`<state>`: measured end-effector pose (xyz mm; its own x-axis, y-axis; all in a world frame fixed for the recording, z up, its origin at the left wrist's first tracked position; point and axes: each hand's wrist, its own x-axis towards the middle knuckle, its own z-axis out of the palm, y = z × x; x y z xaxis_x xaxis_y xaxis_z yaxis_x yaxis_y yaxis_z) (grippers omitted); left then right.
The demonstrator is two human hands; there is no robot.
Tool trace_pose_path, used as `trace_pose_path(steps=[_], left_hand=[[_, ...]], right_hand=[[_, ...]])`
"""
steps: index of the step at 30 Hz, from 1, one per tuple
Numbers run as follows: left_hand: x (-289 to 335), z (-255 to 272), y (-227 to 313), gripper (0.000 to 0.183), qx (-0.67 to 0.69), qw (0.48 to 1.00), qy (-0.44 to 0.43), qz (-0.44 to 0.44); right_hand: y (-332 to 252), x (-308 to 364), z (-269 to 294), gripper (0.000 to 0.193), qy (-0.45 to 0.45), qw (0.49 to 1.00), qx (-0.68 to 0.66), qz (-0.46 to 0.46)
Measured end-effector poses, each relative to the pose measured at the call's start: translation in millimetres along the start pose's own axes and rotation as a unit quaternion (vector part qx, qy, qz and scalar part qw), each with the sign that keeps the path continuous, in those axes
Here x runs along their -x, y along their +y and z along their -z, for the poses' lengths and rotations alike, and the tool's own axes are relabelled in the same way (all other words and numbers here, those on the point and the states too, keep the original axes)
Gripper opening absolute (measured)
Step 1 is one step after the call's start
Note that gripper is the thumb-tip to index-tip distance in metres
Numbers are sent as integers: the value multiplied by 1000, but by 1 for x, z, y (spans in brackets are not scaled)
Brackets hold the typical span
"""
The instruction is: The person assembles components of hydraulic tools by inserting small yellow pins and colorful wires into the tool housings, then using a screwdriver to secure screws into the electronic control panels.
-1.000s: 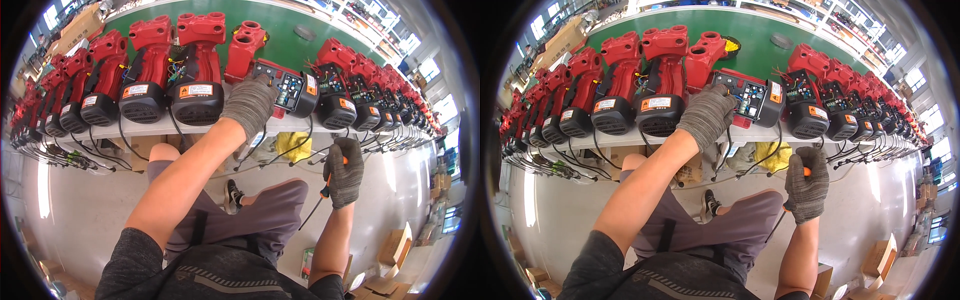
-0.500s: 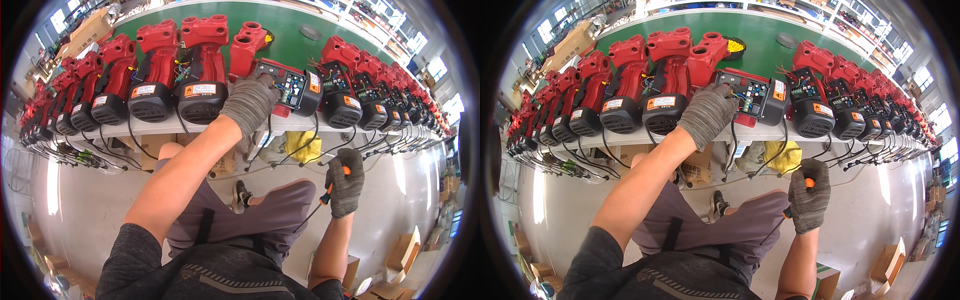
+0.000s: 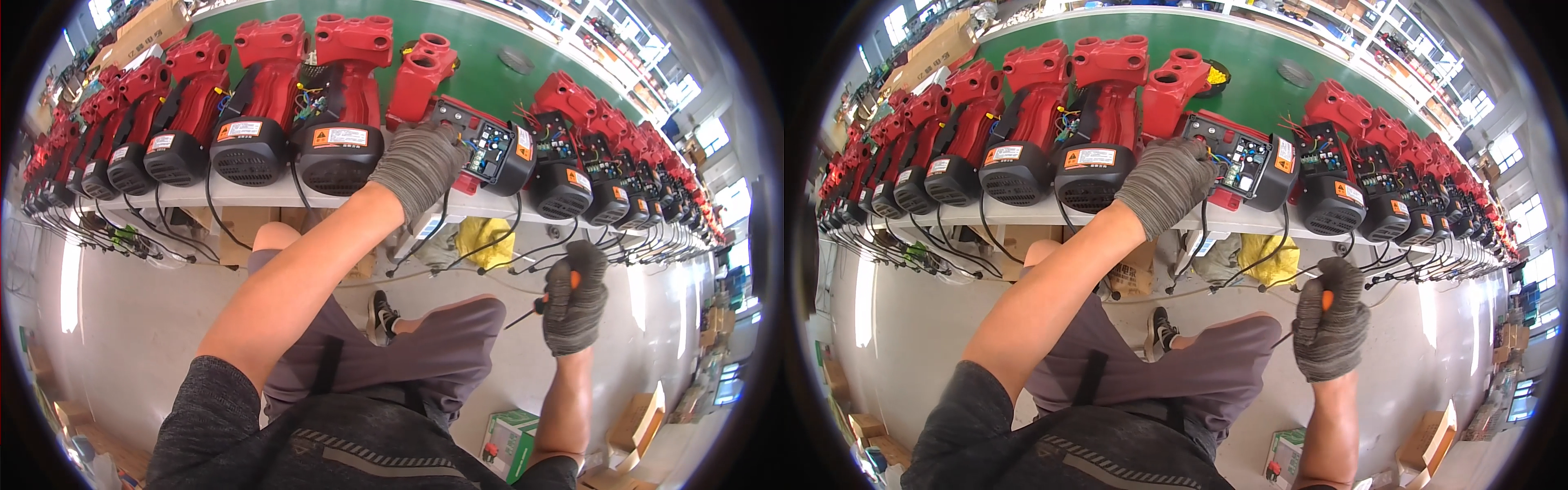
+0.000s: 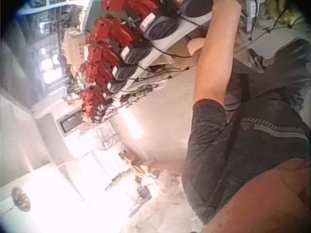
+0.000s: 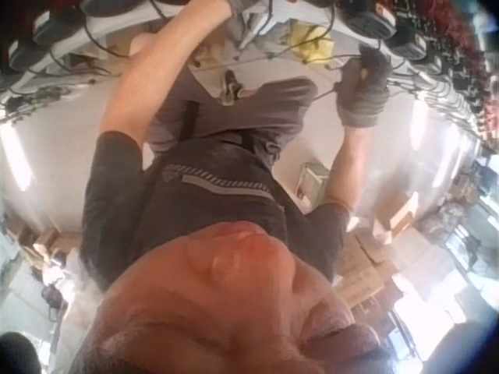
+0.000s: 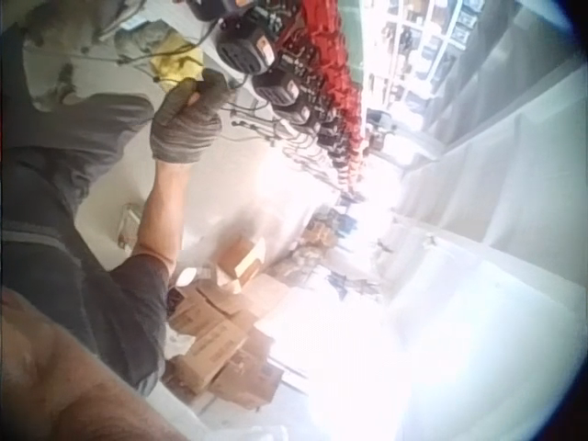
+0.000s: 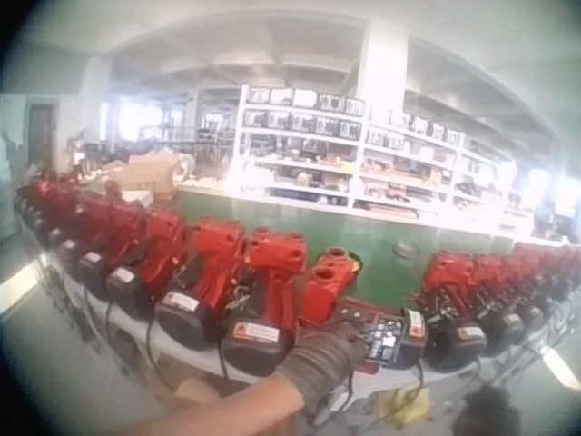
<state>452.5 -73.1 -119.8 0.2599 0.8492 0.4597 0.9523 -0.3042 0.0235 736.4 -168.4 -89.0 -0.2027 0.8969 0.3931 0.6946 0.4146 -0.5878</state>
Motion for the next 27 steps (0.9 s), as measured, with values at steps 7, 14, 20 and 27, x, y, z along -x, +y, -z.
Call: trace_pose_path(steps=[7, 14, 20, 27], left_hand=[[11, -8, -4, 28, -27, 999, 9, -36], [11, -7, -3, 31, -43, 998, 7, -40], [9, -8, -5, 29, -47, 998, 13, -41], [7, -3, -5, 27, -36, 999, -4, -37]], right_hand=[[-42, -19, 23, 26, 109, 972, -203, 50], [-64, -28, 11, 52, 291, 920, -96, 245], [-62, -42, -3, 41, 304, 910, -5, 282], [-63, -50, -11, 41, 280, 918, -23, 282]])
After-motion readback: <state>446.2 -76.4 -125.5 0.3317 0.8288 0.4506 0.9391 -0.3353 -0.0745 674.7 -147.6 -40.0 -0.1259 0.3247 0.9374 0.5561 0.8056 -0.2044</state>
